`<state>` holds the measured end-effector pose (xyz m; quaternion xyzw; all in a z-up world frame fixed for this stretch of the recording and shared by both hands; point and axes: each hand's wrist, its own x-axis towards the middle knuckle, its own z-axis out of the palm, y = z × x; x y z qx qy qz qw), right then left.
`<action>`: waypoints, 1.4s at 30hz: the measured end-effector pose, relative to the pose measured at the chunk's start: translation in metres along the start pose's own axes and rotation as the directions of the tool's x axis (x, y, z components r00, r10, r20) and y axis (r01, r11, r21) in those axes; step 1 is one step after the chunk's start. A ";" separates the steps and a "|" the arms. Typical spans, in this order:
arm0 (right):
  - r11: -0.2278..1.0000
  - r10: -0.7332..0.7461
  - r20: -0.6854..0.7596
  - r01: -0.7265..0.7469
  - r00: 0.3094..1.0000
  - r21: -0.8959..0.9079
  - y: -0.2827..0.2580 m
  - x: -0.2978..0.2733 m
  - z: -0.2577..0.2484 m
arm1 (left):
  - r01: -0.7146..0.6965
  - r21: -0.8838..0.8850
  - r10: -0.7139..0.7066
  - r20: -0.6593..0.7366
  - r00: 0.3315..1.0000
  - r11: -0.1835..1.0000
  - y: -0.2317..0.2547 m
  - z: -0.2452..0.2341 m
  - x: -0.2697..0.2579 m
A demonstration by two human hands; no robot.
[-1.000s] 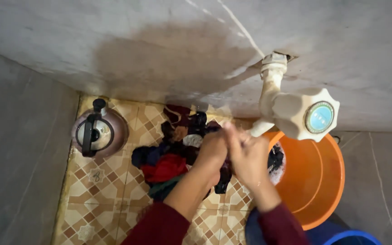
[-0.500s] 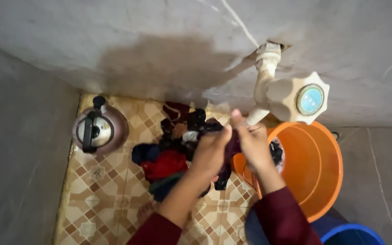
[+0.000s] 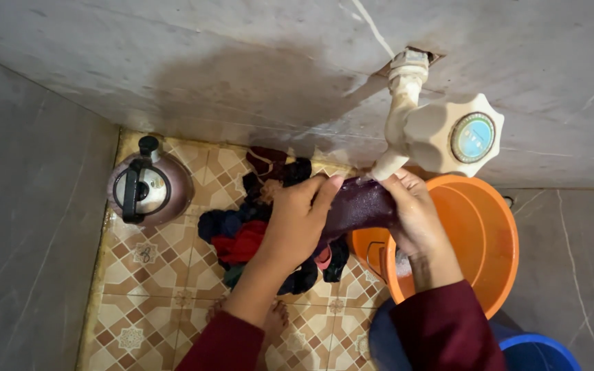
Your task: The person is hand washing various items of clothing under a tap on the floor and putting them into buckets.
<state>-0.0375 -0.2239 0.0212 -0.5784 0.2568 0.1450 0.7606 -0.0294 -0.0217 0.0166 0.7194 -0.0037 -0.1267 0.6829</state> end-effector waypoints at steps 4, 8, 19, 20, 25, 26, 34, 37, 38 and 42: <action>0.997 -0.077 0.009 0.077 0.997 -0.011 0.003 0.007 -0.004 | 0.034 0.049 -0.033 -0.020 0.999 0.998 -0.025 0.013 0.008; 0.980 -0.183 -0.040 0.179 0.982 -0.089 0.024 0.020 0.003 | 0.168 -0.165 -0.170 0.000 0.985 0.972 -0.046 0.025 0.019; 0.114 -0.693 0.276 0.480 0.666 -0.870 0.025 0.006 0.061 | 0.648 -0.684 -0.725 0.253 0.640 0.334 -0.044 0.040 0.032; 0.116 -0.691 0.281 0.486 0.667 -0.866 0.025 0.009 0.062 | 0.645 -0.687 -0.728 0.246 0.640 0.334 -0.046 0.042 0.033; 0.304 -0.578 0.014 0.231 0.816 -0.924 0.034 0.021 0.040 | 0.683 -0.668 -0.738 0.296 0.607 0.294 -0.061 0.064 0.032; 0.306 -0.578 0.016 0.235 0.816 -0.922 0.028 0.019 0.048 | 0.681 -0.669 -0.739 0.291 0.608 0.298 -0.064 0.062 0.038; 0.418 -0.529 0.072 0.333 0.845 -0.845 0.022 0.015 0.067 | 0.575 -0.764 -0.643 0.287 0.710 0.293 -0.080 0.060 0.041; 0.540 -0.522 0.014 0.343 0.853 -0.768 0.035 0.025 0.051 | 0.635 -0.728 -0.604 0.391 0.694 0.259 -0.076 0.049 0.035; 0.540 -0.521 0.012 0.341 0.853 -0.770 0.043 0.036 0.035 | 0.637 -0.727 -0.604 0.394 0.693 0.256 -0.064 0.043 0.029; 0.849 -0.140 -0.131 0.050 0.981 -0.527 0.037 0.057 0.009 | 0.725 -0.499 -0.656 0.348 0.670 0.475 -0.034 0.010 0.033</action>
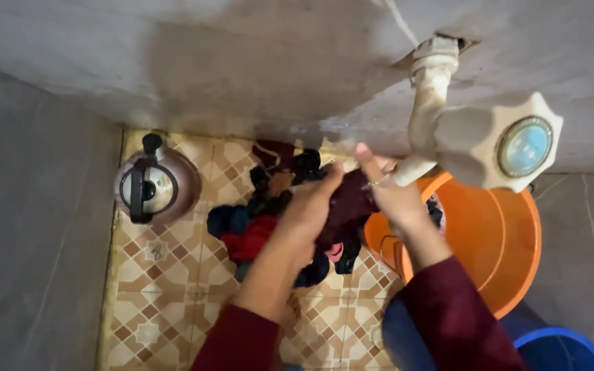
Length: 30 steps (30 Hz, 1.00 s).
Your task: The person is hand washing various items of clothing under a tap on the floor and putting them into buckets.
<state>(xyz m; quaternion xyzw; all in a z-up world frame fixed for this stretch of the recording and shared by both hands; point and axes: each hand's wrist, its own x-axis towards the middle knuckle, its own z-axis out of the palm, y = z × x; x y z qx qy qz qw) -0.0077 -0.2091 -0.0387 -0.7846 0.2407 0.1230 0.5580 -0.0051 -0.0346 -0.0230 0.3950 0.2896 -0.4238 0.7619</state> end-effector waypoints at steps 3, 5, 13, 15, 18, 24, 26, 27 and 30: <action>0.926 0.245 0.114 -0.267 0.963 0.266 -0.012 -0.016 -0.009 | -0.102 0.252 0.101 0.015 0.995 0.962 0.000 -0.017 -0.004; 0.852 0.295 0.171 -0.339 0.940 0.399 -0.014 -0.022 -0.016 | -0.214 0.344 0.201 0.072 0.977 0.914 0.004 -0.023 -0.006; 0.828 0.180 0.166 -0.241 0.969 0.507 -0.032 -0.048 -0.025 | -0.449 0.821 0.445 0.275 0.852 0.353 0.035 -0.032 -0.050; 0.815 0.166 0.154 -0.224 0.974 0.534 -0.038 -0.052 -0.026 | -0.535 0.815 0.517 0.367 0.774 0.223 0.028 -0.044 -0.047; 0.846 0.080 0.141 -0.142 0.987 0.514 -0.035 -0.056 -0.030 | -0.579 0.810 0.577 0.429 0.695 0.096 0.025 -0.052 -0.051; 0.911 -0.073 0.103 0.024 0.992 0.412 -0.016 -0.060 -0.032 | -0.587 0.674 0.483 0.370 0.794 0.448 0.024 -0.060 -0.056; 0.931 -0.069 0.064 0.041 0.996 0.363 -0.020 -0.066 -0.026 | -0.671 0.513 0.549 0.393 0.738 0.535 0.019 -0.066 -0.054; 0.952 -0.103 0.069 0.079 0.992 0.297 -0.027 -0.071 -0.023 | -0.665 0.479 0.550 0.377 0.746 0.574 0.018 -0.066 -0.055; 0.966 -0.180 0.066 0.164 0.981 0.200 -0.026 -0.074 -0.023 | -0.634 0.399 0.530 0.348 0.773 0.662 0.017 -0.065 -0.057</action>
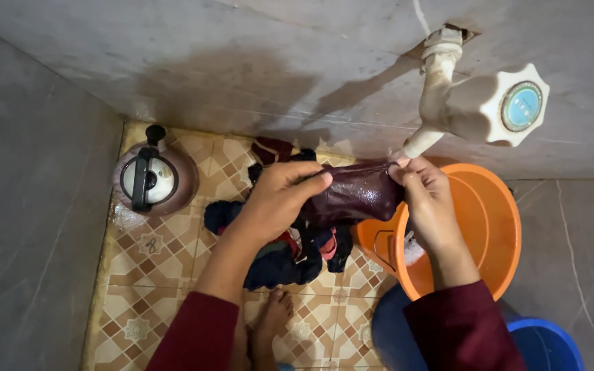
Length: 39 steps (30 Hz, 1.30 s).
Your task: The person is hand washing various items of clothing under a tap on the floor and putting them into buckets.
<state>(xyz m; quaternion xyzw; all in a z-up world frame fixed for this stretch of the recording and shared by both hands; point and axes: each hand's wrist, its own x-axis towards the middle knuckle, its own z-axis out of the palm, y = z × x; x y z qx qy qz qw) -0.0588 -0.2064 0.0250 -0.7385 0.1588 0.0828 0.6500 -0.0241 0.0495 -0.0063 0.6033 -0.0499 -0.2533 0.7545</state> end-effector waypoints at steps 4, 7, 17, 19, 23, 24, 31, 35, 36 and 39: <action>0.999 0.001 0.086 0.002 0.996 -0.032 -0.013 -0.001 0.004 | 0.000 0.189 0.021 -0.109 0.994 0.982 0.000 -0.004 0.002; 0.984 -0.117 0.063 0.125 0.991 -0.127 0.004 0.004 -0.005 | -0.037 0.196 0.079 -0.208 0.975 0.980 0.025 0.003 0.001; 0.993 0.114 0.032 -0.115 0.993 0.033 -0.005 0.001 -0.004 | 0.019 -0.183 -0.067 -0.260 0.963 0.983 0.007 0.025 0.016; 0.998 -0.053 0.010 0.053 0.999 0.027 -0.007 0.001 0.002 | 0.073 -0.356 -0.182 -0.284 0.941 0.932 0.008 0.036 0.020; 0.948 0.129 -0.127 -0.085 0.983 0.307 -0.017 -0.001 0.041 | 0.255 -0.529 -0.460 -0.301 0.835 0.809 -0.016 0.062 0.037; 0.908 0.143 -0.129 -0.078 0.981 0.412 -0.017 -0.004 0.052 | 0.234 -0.609 -0.496 -0.305 0.813 0.758 -0.034 0.065 0.044; 0.857 0.188 -0.375 0.034 0.908 0.513 0.002 -0.049 0.096 | 0.176 -0.792 -0.624 -0.299 0.722 0.584 -0.073 0.058 0.071; 0.886 0.114 -0.470 0.125 0.876 0.447 0.079 -0.018 0.057 | 0.145 -0.769 -0.595 -0.345 0.725 0.623 -0.086 0.095 0.061; 0.865 0.223 -0.529 0.084 0.819 0.494 0.074 -0.004 0.056 | 0.163 -0.690 -0.567 -0.410 0.715 0.705 -0.100 0.104 0.060; 0.802 0.399 -0.481 -0.042 0.781 0.596 0.060 0.033 0.052 | 0.182 -0.654 -0.557 -0.426 0.713 0.734 -0.094 0.112 0.059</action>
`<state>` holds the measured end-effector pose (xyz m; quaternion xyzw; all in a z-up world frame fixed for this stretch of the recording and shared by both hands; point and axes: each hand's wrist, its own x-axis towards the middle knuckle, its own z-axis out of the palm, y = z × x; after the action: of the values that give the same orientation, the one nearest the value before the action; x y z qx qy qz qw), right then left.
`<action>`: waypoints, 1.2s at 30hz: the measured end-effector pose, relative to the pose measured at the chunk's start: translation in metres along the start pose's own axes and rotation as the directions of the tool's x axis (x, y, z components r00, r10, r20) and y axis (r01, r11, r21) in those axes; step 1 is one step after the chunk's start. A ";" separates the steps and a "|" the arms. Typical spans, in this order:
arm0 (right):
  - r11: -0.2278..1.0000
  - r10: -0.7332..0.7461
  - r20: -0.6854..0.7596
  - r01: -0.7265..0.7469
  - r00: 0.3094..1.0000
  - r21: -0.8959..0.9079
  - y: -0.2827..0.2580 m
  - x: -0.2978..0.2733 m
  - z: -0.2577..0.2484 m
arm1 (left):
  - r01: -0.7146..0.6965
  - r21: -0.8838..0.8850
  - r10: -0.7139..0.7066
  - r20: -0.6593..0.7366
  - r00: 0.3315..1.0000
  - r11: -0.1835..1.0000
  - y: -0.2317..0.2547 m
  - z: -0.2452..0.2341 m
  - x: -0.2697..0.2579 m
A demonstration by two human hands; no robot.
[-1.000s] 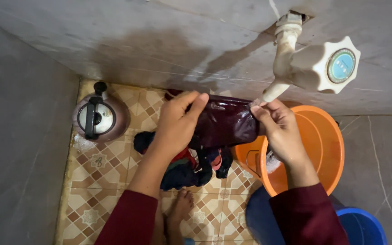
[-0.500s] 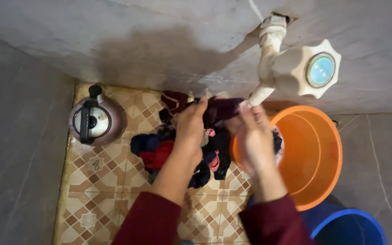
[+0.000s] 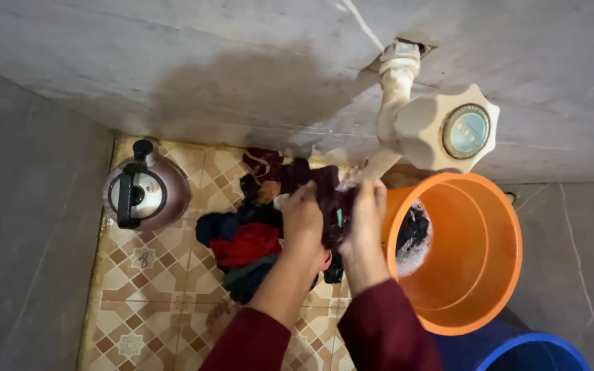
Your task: The person is hand washing various items of clothing under a tap on the floor and putting them into buckets.
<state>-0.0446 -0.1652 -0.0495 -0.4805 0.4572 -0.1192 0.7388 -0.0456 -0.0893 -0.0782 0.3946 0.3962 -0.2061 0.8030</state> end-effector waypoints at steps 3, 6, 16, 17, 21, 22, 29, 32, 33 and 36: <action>0.987 0.162 0.228 -0.159 0.960 -0.029 -0.025 -0.014 0.022 | 0.061 -0.061 -0.063 -0.034 0.997 0.996 0.038 0.019 -0.022; 0.993 0.027 0.459 0.028 0.888 -0.113 -0.019 -0.037 0.024 | -0.130 0.019 0.132 -0.133 0.982 0.991 0.020 0.016 0.004; 0.885 -0.281 0.254 0.353 0.925 -0.305 0.027 -0.028 0.006 | -0.162 -0.095 0.148 -0.146 0.978 0.982 0.027 0.010 0.008; 0.884 -0.282 0.251 0.352 0.926 -0.307 0.025 -0.024 0.011 | -0.159 -0.094 0.144 -0.144 0.979 0.983 0.023 0.010 0.009; 0.981 -0.116 0.159 0.138 0.980 -0.139 0.035 0.000 0.003 | -0.176 -0.074 0.159 -0.195 0.968 0.982 0.011 0.006 0.009; 0.966 -0.102 0.186 0.142 0.977 -0.215 0.043 0.008 -0.004 | -0.205 -0.001 0.202 -0.155 0.967 0.979 0.010 0.004 0.008; 0.948 0.304 0.144 -0.314 0.942 0.058 -0.035 -0.031 0.021 | -0.463 0.463 0.469 0.112 0.876 0.755 0.020 0.023 -0.015; 0.976 0.219 0.314 -0.206 0.924 -0.075 -0.034 -0.048 0.022 | -0.817 0.503 0.912 0.121 0.391 0.284 0.018 0.022 -0.009; 0.991 -0.010 0.286 0.048 0.958 -0.128 -0.018 -0.046 0.017 | -0.733 0.519 0.836 0.060 0.545 0.440 0.008 0.017 0.005; 0.903 -0.285 0.258 0.348 0.923 -0.251 0.005 -0.043 0.007 | -0.472 0.424 0.549 -0.074 0.833 0.773 -0.005 0.005 0.017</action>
<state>-0.0638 -0.1321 -0.0282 -0.6623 0.3026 -0.1168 0.6754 -0.0360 -0.0968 -0.0920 0.6566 0.3005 -0.0146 0.6916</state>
